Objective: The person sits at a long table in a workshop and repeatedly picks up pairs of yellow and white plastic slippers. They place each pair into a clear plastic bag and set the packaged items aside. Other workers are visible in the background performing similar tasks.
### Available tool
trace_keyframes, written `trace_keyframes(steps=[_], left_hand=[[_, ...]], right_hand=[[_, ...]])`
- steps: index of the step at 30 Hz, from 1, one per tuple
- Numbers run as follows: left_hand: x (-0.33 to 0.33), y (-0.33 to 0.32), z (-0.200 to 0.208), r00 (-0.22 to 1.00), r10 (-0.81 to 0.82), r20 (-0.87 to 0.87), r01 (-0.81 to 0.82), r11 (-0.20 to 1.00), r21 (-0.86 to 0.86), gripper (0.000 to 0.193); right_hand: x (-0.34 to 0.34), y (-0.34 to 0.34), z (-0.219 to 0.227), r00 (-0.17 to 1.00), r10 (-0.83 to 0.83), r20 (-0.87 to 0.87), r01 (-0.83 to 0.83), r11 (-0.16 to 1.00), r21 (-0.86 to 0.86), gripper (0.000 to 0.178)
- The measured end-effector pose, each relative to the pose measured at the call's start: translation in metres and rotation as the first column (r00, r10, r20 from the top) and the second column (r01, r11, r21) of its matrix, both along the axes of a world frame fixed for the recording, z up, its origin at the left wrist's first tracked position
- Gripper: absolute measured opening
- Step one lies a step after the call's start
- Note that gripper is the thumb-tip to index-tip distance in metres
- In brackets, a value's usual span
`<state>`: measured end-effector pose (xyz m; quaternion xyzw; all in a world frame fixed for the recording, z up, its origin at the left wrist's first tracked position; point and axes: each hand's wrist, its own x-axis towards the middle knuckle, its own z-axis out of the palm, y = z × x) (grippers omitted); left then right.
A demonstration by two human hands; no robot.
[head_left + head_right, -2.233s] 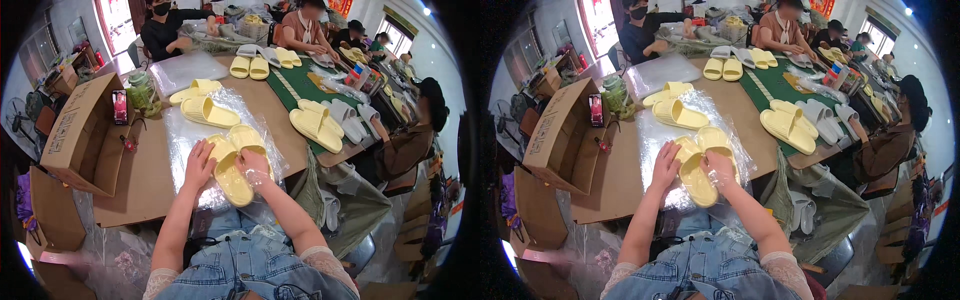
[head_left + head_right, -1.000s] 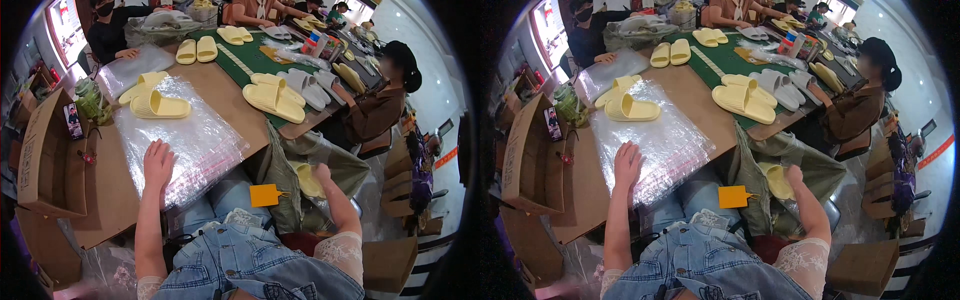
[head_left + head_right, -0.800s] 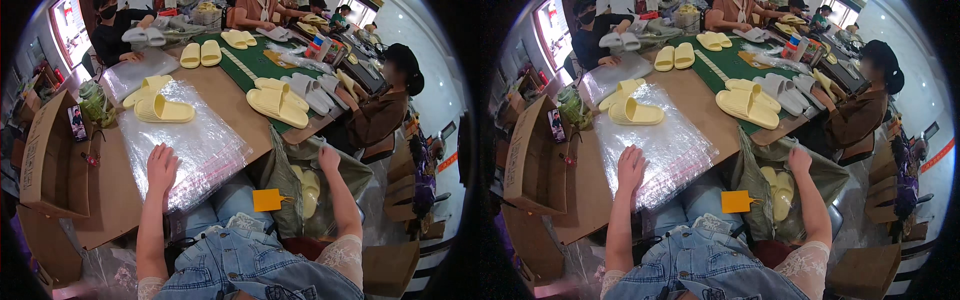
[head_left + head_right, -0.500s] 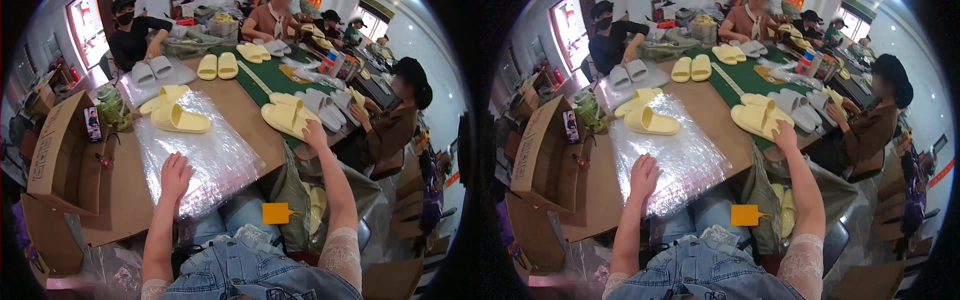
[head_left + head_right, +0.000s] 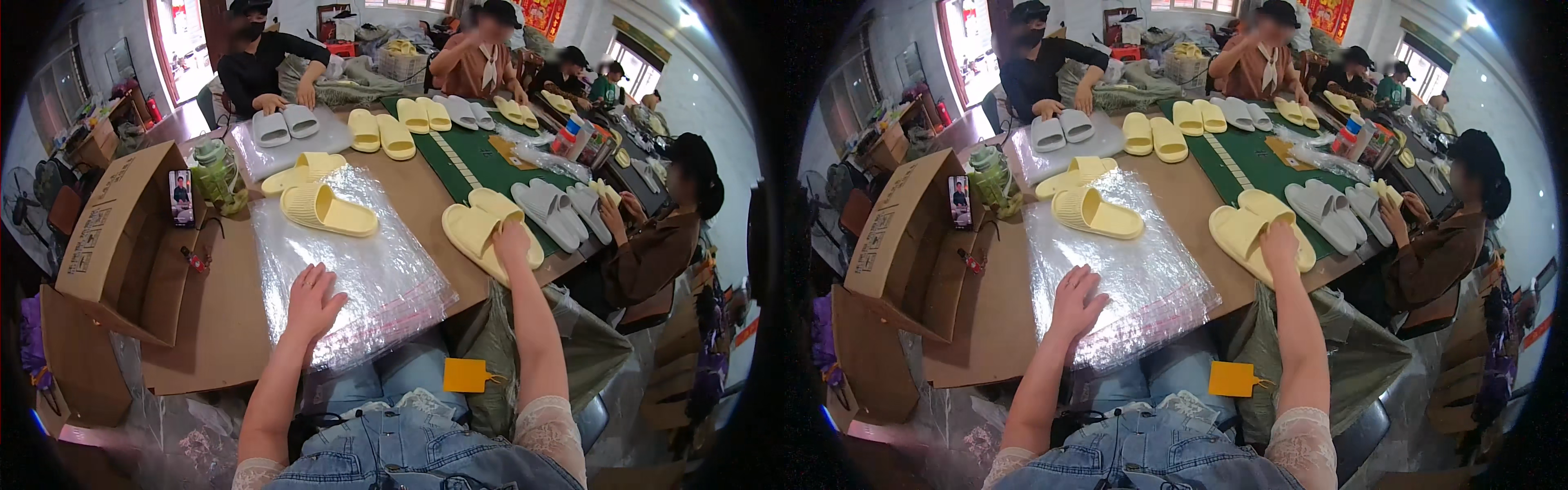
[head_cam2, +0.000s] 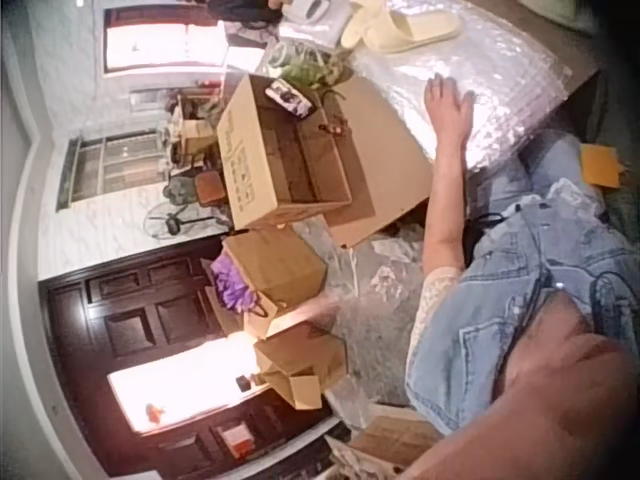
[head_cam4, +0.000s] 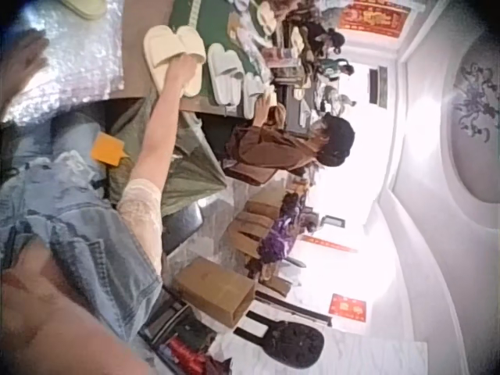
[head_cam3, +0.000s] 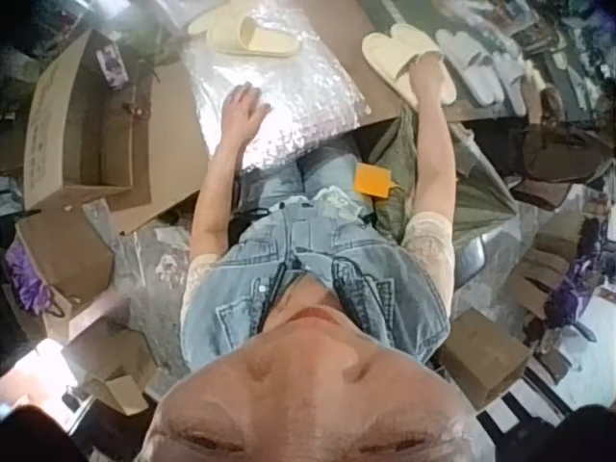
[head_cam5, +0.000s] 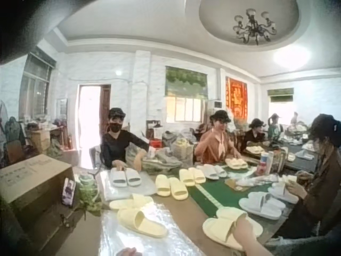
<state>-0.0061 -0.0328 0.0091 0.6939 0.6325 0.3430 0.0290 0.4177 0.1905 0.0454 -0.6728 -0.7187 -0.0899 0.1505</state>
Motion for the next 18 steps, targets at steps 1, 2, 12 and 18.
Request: trace_keyframes(steps=[1, 2, 12, 18], left_hand=[[0.002, -0.002, 0.003, 1.0, 0.009, -0.021, -0.009, 1.0, 0.009, 0.051], [0.003, -0.003, 0.005, 0.999, 0.019, -0.043, -0.019, 1.0, 0.018, 0.052], [0.0, -0.008, 0.016, 0.961, -0.25, -0.121, 0.229, 0.959, -0.164, 0.085], [0.005, -0.013, 0.023, 0.95, -0.278, -0.145, 0.244, 0.946, -0.213, 0.09]], right_hand=[[-0.003, -0.01, 0.0, 1.0, -0.011, -0.011, 0.011, 0.999, -0.03, 0.029], [-0.004, -0.024, -0.001, 0.999, -0.02, -0.028, 0.02, 1.0, -0.009, 0.029], [-0.002, -0.069, -0.015, 0.974, -0.042, -0.221, 0.048, 0.999, 0.021, 0.032], [0.005, -0.086, -0.009, 0.945, -0.035, -0.325, 0.028, 0.999, -0.027, 0.033]])
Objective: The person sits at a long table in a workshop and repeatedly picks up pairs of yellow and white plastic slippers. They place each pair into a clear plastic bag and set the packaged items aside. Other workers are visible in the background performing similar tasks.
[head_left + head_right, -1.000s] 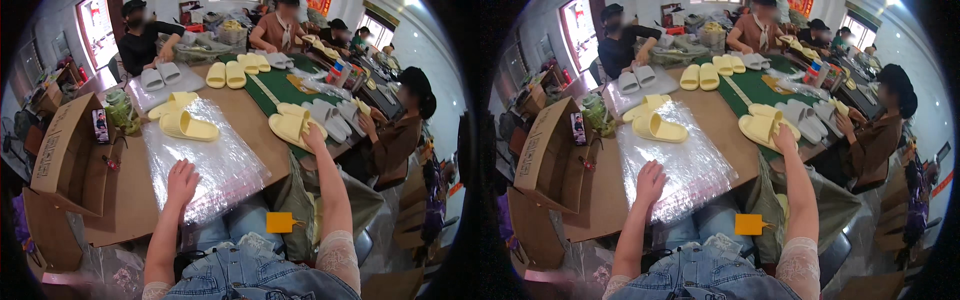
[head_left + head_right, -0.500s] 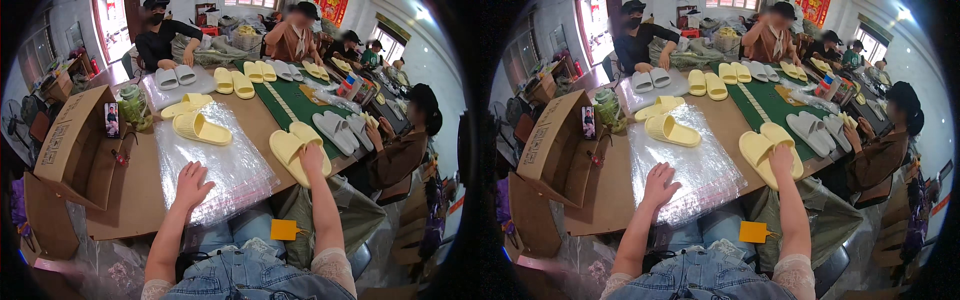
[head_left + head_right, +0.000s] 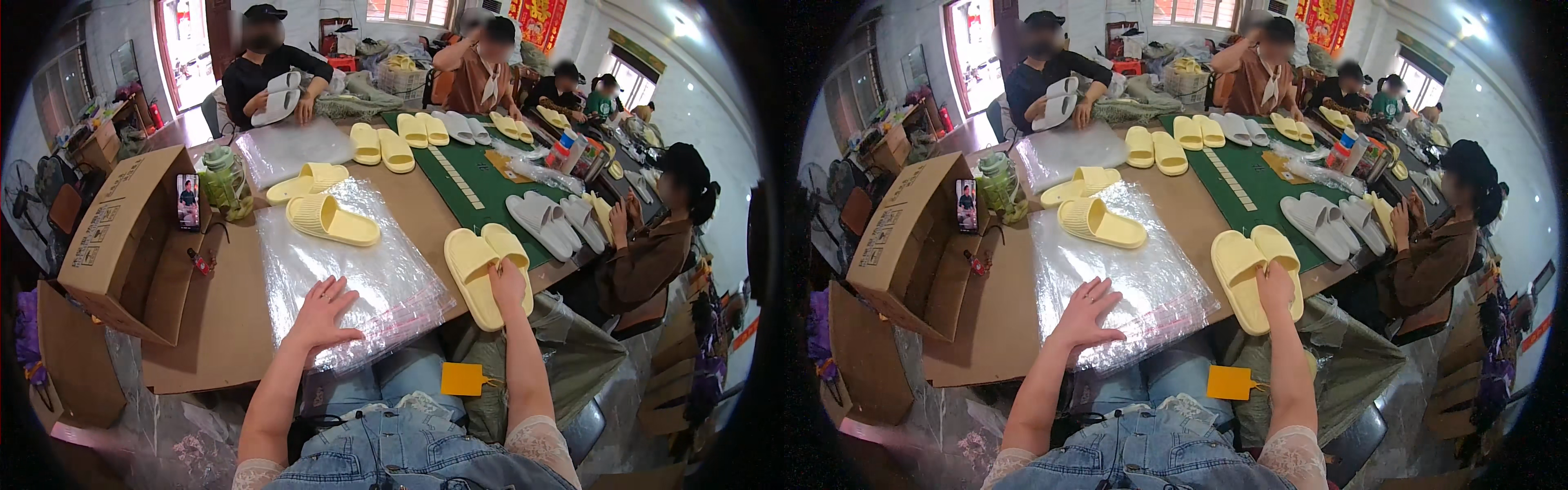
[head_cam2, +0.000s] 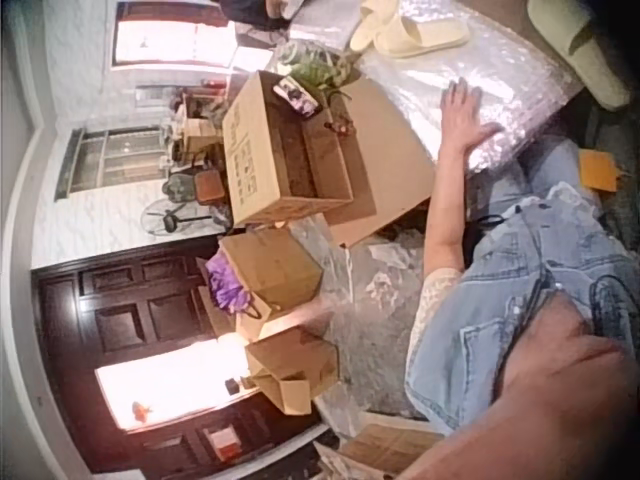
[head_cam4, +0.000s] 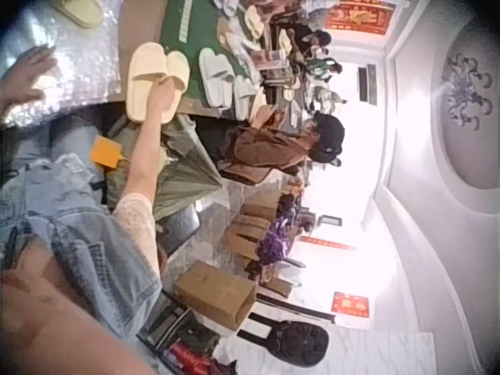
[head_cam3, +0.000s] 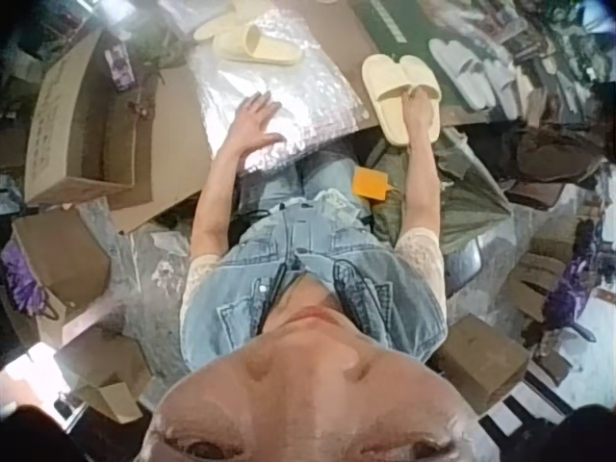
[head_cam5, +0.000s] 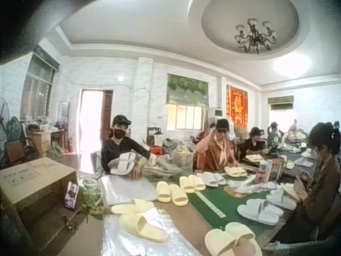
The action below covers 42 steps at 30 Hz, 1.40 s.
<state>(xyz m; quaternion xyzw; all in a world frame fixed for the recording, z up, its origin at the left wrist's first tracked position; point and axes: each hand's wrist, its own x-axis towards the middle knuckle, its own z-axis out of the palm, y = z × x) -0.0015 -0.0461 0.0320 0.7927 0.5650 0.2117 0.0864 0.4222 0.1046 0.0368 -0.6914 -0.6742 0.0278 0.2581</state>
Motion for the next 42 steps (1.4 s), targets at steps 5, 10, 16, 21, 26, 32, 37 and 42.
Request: trace_keyframes(steps=[5, 10, 16, 21, 26, 32, 37, 42], left_hand=[[0.001, -0.005, -0.001, 1.0, -0.015, -0.011, 0.015, 1.0, -0.007, 0.087], [0.004, -0.014, 0.003, 1.0, -0.019, -0.009, 0.018, 0.999, -0.049, 0.084], [0.008, -0.015, 0.004, 1.0, 0.001, -0.022, -0.002, 0.999, -0.034, 0.075], [0.018, -0.02, -0.002, 0.997, 0.041, -0.066, -0.041, 0.999, -0.003, 0.061], [0.033, -0.017, 0.004, 1.0, -0.001, 0.001, 0.001, 1.0, 0.03, 0.036], [0.029, -0.007, -0.002, 0.962, 0.169, 0.214, -0.199, 0.972, 0.126, 0.015], [0.021, 0.007, 0.001, 0.785, 0.355, 0.508, -0.345, 0.931, -0.118, 0.019], [0.02, 0.01, 0.009, 0.671, 0.448, 0.591, -0.291, 0.892, -0.346, 0.023]], right_hand=[[0.009, -0.028, 0.001, 0.988, 0.012, -0.155, -0.007, 0.999, 0.031, 0.033], [0.022, -0.056, 0.011, 0.972, 0.042, -0.23, -0.025, 0.997, 0.076, 0.031], [0.009, -0.082, 0.05, 0.824, 0.25, -0.508, -0.178, 0.966, 0.187, 0.012], [-0.04, -0.112, 0.071, 0.727, 0.398, -0.56, -0.363, 0.914, 0.179, 0.016], [-0.056, -0.125, 0.05, 0.729, 0.403, -0.554, -0.434, 0.897, 0.082, 0.02], [-0.065, -0.148, 0.062, 0.739, 0.403, -0.539, -0.509, 0.859, -0.056, 0.025], [-0.051, -0.148, 0.079, 0.634, 0.491, -0.597, -0.71, 0.675, -0.199, 0.028], [-0.052, -0.149, 0.071, 0.668, 0.534, -0.518, -0.712, 0.662, -0.236, 0.022]])
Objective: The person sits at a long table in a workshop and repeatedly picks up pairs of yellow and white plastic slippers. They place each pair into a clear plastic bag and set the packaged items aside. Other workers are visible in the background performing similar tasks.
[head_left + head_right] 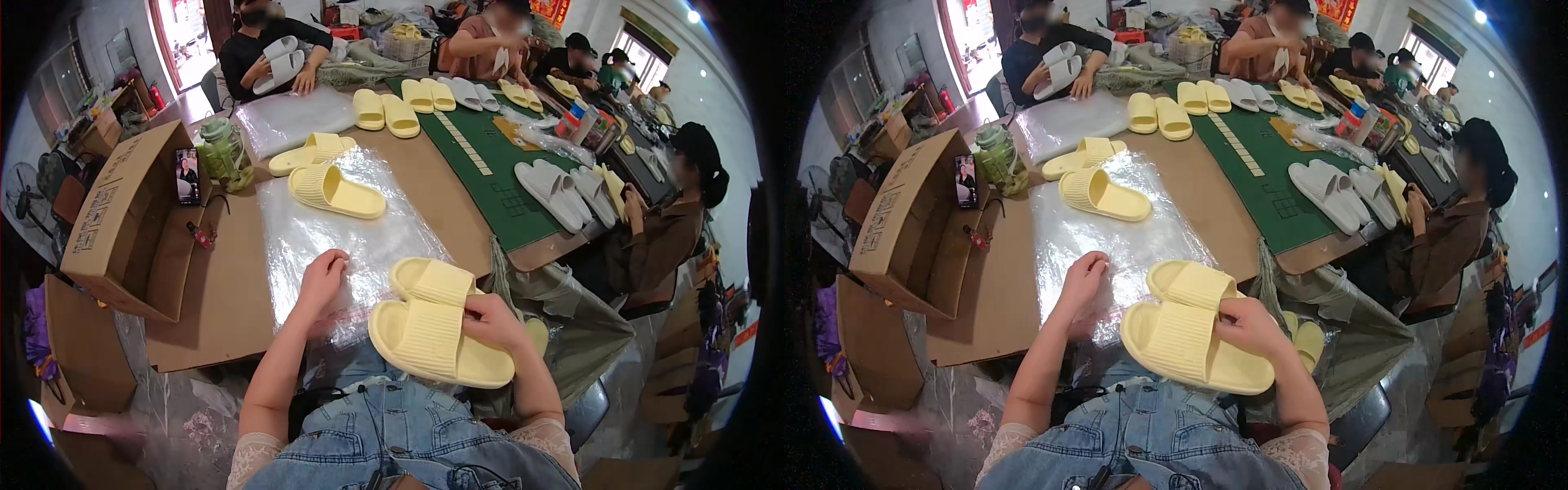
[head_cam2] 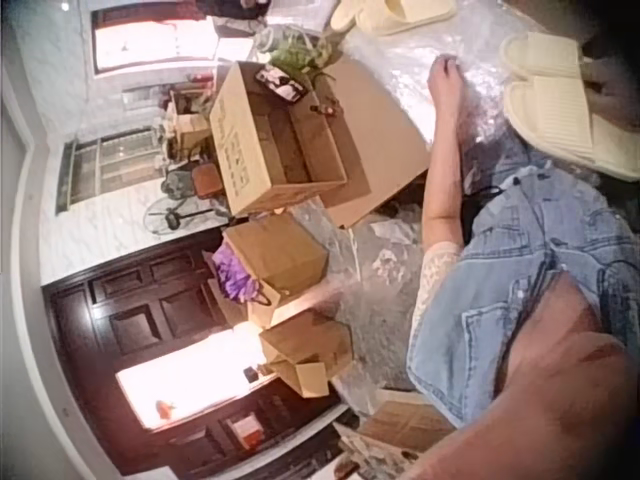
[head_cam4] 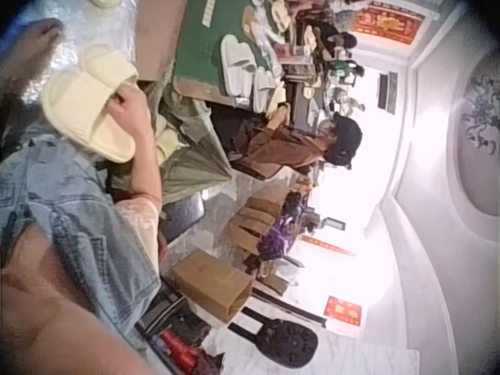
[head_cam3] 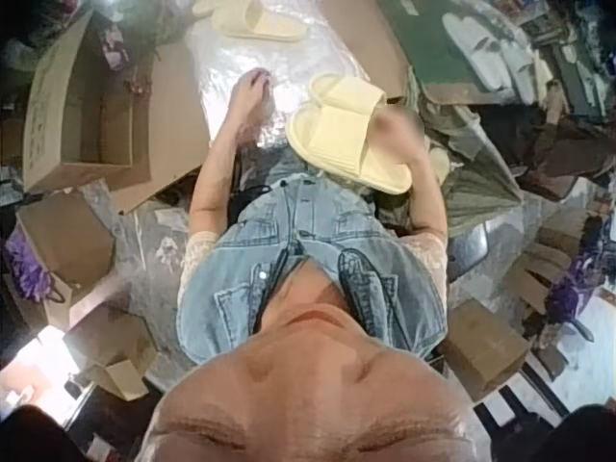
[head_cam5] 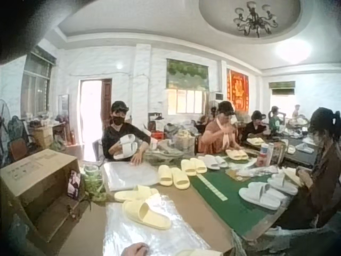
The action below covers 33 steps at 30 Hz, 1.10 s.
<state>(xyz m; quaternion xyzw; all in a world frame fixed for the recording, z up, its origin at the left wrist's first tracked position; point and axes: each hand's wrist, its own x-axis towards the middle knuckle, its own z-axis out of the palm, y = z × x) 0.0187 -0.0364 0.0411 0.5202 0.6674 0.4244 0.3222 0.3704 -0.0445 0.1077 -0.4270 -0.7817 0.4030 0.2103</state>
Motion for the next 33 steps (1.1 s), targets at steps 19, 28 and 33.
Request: trace_keyframes(steps=[19, 28, 33], left_hand=[[0.006, -0.038, 0.01, 0.697, -0.079, -0.713, 0.247, 0.96, 0.135, 0.046], [0.0, -0.025, 0.003, 0.802, 0.005, -0.598, 0.174, 0.955, 0.242, 0.013], [0.006, -0.015, 0.024, 0.811, 0.054, -0.583, 0.185, 0.921, 0.343, 0.013]], right_hand=[[0.038, 0.019, 0.024, 0.87, -0.49, 0.06, 0.428, 0.81, 0.401, 0.023], [0.009, -0.001, 0.028, 0.995, -0.09, -0.042, 0.092, 0.995, 0.048, 0.024], [-0.026, -0.015, 0.025, 0.995, 0.103, -0.009, -0.103, 0.994, -0.042, 0.025]])
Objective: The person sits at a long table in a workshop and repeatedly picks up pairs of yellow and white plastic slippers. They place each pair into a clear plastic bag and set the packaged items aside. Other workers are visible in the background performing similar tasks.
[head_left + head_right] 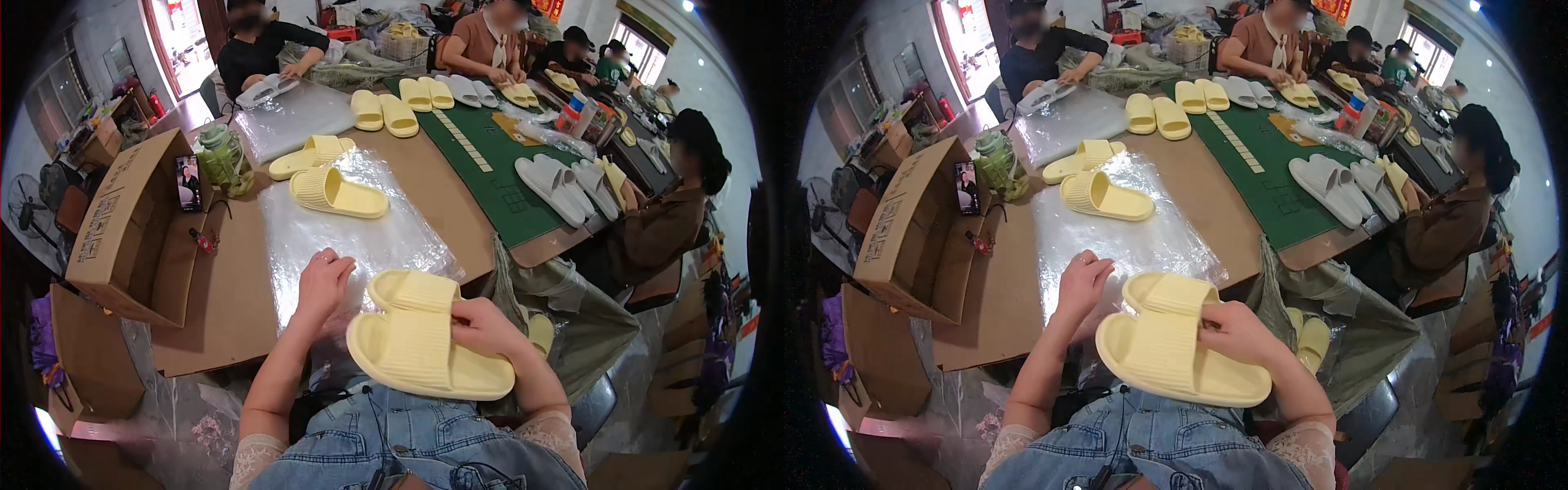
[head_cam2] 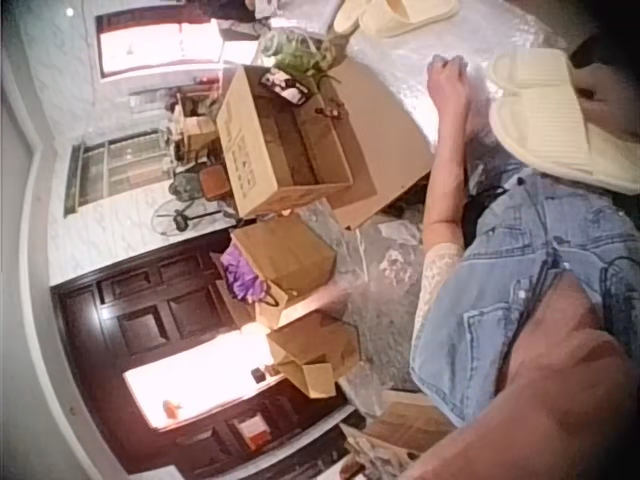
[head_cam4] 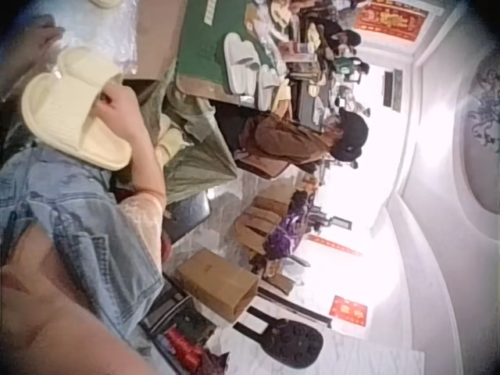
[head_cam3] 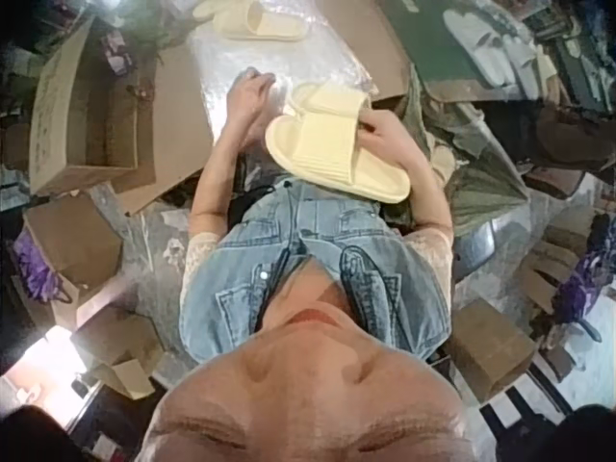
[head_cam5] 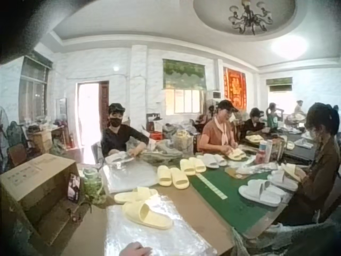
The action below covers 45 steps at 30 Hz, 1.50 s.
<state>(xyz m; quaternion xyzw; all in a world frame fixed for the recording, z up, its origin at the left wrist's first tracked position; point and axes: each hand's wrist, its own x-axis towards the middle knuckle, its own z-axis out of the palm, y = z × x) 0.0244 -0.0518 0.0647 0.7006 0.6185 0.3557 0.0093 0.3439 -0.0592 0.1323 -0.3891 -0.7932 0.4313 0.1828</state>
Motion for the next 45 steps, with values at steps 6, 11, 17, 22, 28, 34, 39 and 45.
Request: trace_keyframes(steps=[6, 11, 17, 22, 28, 34, 39, 45], left_hand=[[0.016, -0.003, 0.045, 0.992, -0.115, 0.048, 0.119, 0.988, -0.093, 0.015], [0.045, -0.022, 0.066, 0.974, -0.223, -0.029, 0.213, 0.957, -0.197, 0.019], [0.079, -0.057, 0.058, 0.871, -0.443, 0.214, 0.466, 0.881, -0.075, 0.024], [0.091, -0.076, 0.06, 0.762, -0.572, 0.305, 0.59, 0.807, 0.04, 0.028], [0.093, -0.092, 0.067, 0.769, -0.558, 0.311, 0.59, 0.808, -0.008, 0.027], [0.07, -0.078, 0.064, 0.806, -0.553, 0.211, 0.591, 0.764, -0.259, 0.034], [0.033, -0.04, 0.047, 0.942, -0.334, 0.003, 0.334, 0.942, 0.029, 0.048], [-0.021, 0.005, -0.002, 0.999, -0.048, -0.018, 0.049, 0.997, 0.059, 0.061]], right_hand=[[-0.032, 0.012, -0.007, 0.985, -0.116, 0.131, 0.073, 0.953, 0.295, 0.03], [-0.06, 0.018, -0.027, 0.99, -0.115, 0.087, 0.088, 0.96, 0.267, 0.031], [-0.076, 0.032, -0.069, 0.987, -0.163, 0.012, 0.146, 0.913, 0.381, 0.027], [-0.104, 0.033, -0.049, 0.966, -0.256, 0.018, 0.24, 0.925, 0.295, 0.031], [-0.132, 0.069, -0.072, 0.924, -0.38, -0.04, 0.339, 0.767, 0.545, 0.029], [-0.148, 0.081, -0.093, 0.917, -0.394, 0.064, 0.333, 0.842, 0.425, 0.032], [-0.118, 0.05, -0.085, 0.975, -0.202, -0.095, 0.223, 0.846, 0.484, 0.053], [-0.038, -0.005, -0.05, 0.985, 0.171, -0.019, -0.148, 0.898, 0.414, 0.044]])
